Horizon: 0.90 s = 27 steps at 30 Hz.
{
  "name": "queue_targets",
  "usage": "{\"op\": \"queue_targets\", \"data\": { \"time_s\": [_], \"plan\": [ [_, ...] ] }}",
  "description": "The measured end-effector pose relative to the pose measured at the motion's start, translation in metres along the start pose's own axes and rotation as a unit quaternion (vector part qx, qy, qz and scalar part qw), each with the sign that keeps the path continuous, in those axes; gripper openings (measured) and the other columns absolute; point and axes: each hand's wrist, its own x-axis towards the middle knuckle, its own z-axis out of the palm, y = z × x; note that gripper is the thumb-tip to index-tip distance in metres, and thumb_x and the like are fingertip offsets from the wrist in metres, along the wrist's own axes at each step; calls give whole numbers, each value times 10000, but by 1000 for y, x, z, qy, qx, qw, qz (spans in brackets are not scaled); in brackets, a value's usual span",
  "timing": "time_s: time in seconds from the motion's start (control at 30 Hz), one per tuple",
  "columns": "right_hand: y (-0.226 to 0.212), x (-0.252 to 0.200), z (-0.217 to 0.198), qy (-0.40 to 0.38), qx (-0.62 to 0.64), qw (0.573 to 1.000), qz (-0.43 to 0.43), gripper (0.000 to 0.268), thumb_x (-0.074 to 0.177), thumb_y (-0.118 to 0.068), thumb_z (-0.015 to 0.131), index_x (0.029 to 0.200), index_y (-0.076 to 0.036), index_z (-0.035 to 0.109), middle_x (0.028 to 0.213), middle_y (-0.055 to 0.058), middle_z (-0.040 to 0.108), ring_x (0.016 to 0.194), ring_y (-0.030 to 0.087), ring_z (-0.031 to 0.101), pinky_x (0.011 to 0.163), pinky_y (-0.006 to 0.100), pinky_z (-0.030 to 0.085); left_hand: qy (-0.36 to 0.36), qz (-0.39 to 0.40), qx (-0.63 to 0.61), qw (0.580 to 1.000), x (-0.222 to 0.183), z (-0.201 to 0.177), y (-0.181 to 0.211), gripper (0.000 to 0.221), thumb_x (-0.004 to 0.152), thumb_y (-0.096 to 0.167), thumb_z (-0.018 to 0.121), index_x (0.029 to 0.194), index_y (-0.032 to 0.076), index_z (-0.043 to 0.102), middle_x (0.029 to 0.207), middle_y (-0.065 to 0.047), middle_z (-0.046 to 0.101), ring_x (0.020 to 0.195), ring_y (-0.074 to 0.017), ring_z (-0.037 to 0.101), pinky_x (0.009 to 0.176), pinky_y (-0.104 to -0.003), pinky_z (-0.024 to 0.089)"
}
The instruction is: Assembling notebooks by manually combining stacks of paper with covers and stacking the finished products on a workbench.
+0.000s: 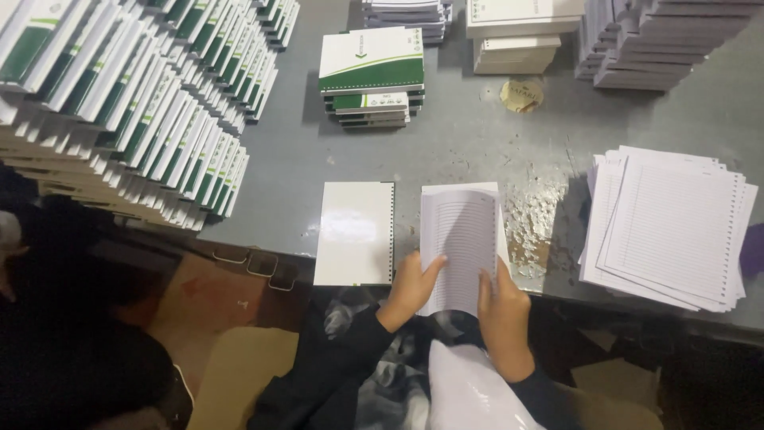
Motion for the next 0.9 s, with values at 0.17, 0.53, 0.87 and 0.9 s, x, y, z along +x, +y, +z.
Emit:
{"op": "queue_targets", "data": {
  "time_s": [0.17, 0.53, 0.87, 0.9],
  "plan": [
    [63, 32, 21, -126, 218, 951, 182, 296, 905, -213, 804, 1066, 29, 746, 898, 216, 760, 869, 300, 717, 769, 454, 543, -72, -21, -30, 997, 17, -30, 21, 530, 925, 366, 759, 1245, -40, 644, 1069, -213, 733, 994, -331, 726, 778, -434, 579],
    [47, 33, 27, -142, 142, 962, 184, 334, 993, -258, 709, 1188, 12, 732, 1021, 269, 738, 1046, 432, 692, 848, 522, 537, 26, 108, -135, 985, 29, 43, 33, 173, 1052, 169, 602, 1181, 66, 654, 952, -97, 680, 794, -205, 705, 629, -280, 591],
    [76, 10, 78, -158, 553, 732, 366, 484, 1098, -398, 405, 1528, -180, 459, 1508, 97, 530, 1408, 227, 467, 1185, 456, 331, -15, 153, -131, 979, 29, 42, 34, 305, 1115, 206, 479, 894, 99, 661, 687, -63, 664, 618, -180, 660, 582, -300, 560],
    [44, 21, 56, -162, 552, 729, 372, 484, 1098, -398, 405, 1528, -180, 459, 1508, 97, 530, 1408, 227, 467, 1185, 456, 331, -14, 146, -129, 981, 31, 42, 32, 305, 1115, 206, 479, 894, 99, 661, 687, -63, 664, 618, -180, 660, 582, -300, 560]
  ]
}}
